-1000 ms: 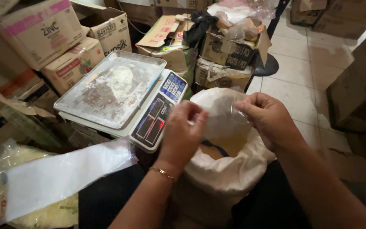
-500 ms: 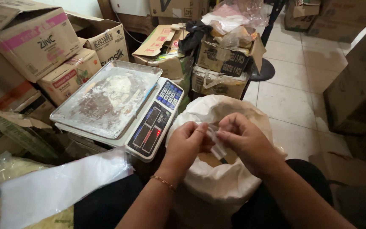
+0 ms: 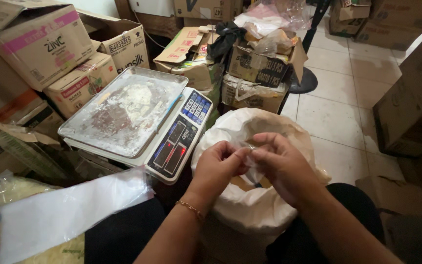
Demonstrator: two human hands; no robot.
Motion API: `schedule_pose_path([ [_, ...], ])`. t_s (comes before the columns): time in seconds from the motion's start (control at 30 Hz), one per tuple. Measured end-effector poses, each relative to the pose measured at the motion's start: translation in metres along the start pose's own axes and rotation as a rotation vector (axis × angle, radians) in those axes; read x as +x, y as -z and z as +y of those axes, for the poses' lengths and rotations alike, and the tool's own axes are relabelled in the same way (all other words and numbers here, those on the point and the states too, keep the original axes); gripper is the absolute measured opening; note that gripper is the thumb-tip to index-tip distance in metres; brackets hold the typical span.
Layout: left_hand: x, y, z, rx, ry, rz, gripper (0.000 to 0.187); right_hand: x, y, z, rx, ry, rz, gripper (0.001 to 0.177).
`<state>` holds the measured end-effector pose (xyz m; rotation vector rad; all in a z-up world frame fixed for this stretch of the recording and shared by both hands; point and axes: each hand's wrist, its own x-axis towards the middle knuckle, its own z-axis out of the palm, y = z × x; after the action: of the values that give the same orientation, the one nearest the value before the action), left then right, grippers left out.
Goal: The person scoops a white powder from a large sack into small plastic bags using a blue scoop, weighs each bag on a digital scale, and adjusts the contents to reach a target weight. The person then seals the bags and places them aside.
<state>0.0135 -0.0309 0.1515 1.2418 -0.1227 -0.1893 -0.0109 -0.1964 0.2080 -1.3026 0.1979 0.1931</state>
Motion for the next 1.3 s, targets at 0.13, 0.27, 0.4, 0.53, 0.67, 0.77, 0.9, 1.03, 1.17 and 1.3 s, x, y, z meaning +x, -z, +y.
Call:
schedule_pose_path([
  [0.13,-0.002,0.008,-0.001,0.529,-0.184,0.166,0.018,0.0,0.003,0.0,-0.344,0.289,0.008,0.026],
  [0.27,-0.001,0.006,-0.001,0.706,-0.313,0.388,0.021,0.0,0.003,0.017,-1.005,0.707,-0.097,0.007],
  [0.4,-0.004,0.007,0.001,0.523,-0.289,0.421,0.027,-0.005,-0.007,0.044,-1.114,0.77,-0.192,0.03],
  [0.53,-0.016,0.003,0.005,0.709,-0.382,0.41,0.014,0.002,-0.011,0.049,-1.204,0.576,-0.202,0.032],
  [0.67,-0.032,-0.008,0.01,0.896,-0.691,0.154,0.007,0.021,0.004,0.021,-1.365,0.529,-0.052,0.014],
  [0.77,-0.041,-0.016,0.009,0.968,-0.692,0.059,0.012,0.021,0.012,0.014,-1.455,0.534,-0.051,0.014],
  [0.9,-0.044,-0.013,0.001,1.012,-0.563,0.114,0.015,0.019,0.015,0.025,-1.433,0.549,-0.166,0.022],
  [1.03,-0.047,0.004,-0.014,0.98,-0.472,0.163,0.018,0.04,0.032,0.034,-1.245,0.275,-0.427,0.032],
  [1.17,-0.051,0.035,-0.019,0.716,-0.31,0.227,0.03,0.083,0.083,0.045,-0.741,-0.16,-0.226,0.032],
  [1.3,-0.051,0.048,-0.027,0.553,-0.157,0.243,0.036,0.167,0.148,0.096,-0.5,-0.206,0.006,0.032],
])
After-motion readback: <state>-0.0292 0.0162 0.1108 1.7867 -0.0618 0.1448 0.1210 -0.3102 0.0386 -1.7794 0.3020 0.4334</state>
